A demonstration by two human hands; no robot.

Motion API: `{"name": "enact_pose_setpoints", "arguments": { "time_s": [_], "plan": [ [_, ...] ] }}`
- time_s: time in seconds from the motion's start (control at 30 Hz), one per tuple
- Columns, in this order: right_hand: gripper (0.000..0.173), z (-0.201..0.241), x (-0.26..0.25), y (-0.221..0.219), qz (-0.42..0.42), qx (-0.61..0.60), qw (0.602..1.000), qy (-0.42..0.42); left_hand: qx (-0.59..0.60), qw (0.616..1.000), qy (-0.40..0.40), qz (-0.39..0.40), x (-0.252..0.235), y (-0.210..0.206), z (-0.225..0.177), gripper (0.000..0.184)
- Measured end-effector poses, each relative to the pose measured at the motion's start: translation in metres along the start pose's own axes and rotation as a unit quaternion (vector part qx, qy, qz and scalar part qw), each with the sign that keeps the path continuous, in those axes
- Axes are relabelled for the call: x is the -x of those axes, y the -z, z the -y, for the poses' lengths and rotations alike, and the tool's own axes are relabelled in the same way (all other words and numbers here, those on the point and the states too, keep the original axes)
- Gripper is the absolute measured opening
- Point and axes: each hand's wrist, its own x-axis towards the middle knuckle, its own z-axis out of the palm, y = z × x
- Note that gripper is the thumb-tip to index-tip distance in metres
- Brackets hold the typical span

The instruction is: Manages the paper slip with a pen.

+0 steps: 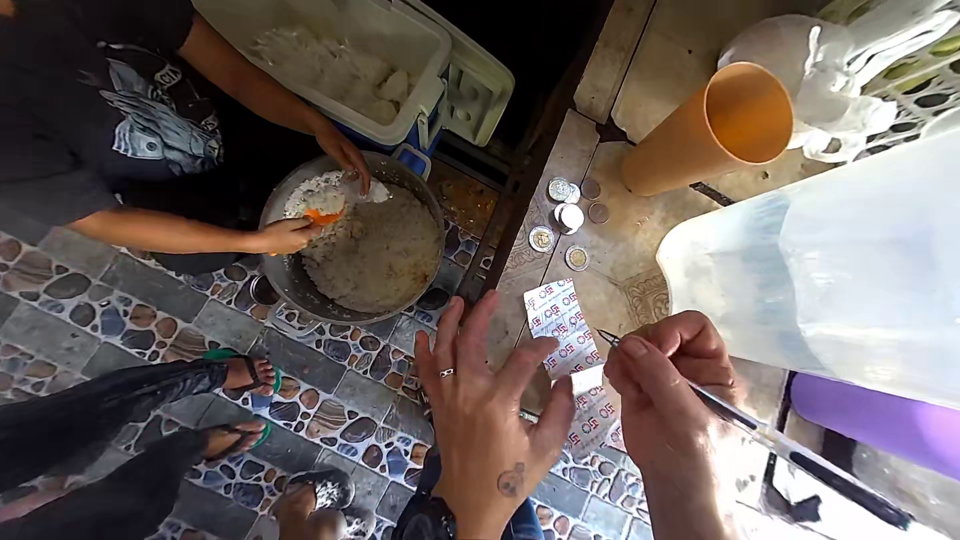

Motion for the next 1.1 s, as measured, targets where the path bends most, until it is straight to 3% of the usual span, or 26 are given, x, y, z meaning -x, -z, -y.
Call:
{"name": "enact_pose_setpoints", "arguments": {
  "time_s": [0.07,0.3,0.53,0.8,1.1],
  "plan": [
    [0.011,-0.011,0.001,0.001,-0.019,-0.013,1.000,-0.011,-0.004,1.000,0.003,0.010,0.000,-0.003,0.002,0.032],
    [0.010,-0.023,0.013,-0.014,-0.029,-0.111,0.992,-0.052,-0.006,1.000,0.025,0.014,0.001,-0.001,0.016,0.027],
    [0.016,-0.030,0.012,-0.008,-0.013,0.107,0.992,0.059,0.076,0.991,0.096,0.045,-0.001,-0.004,0.019,0.029],
    [0.025,-0.043,0.017,-0.014,-0.050,0.187,0.973,0.127,0.159,0.978,0.126,0.055,-0.004,-0.004,0.015,0.033],
    [0.025,-0.043,0.017,-0.013,-0.041,0.223,0.965,0.132,0.172,0.974,0.134,0.058,-0.005,-0.003,0.014,0.030]
  ]
}}
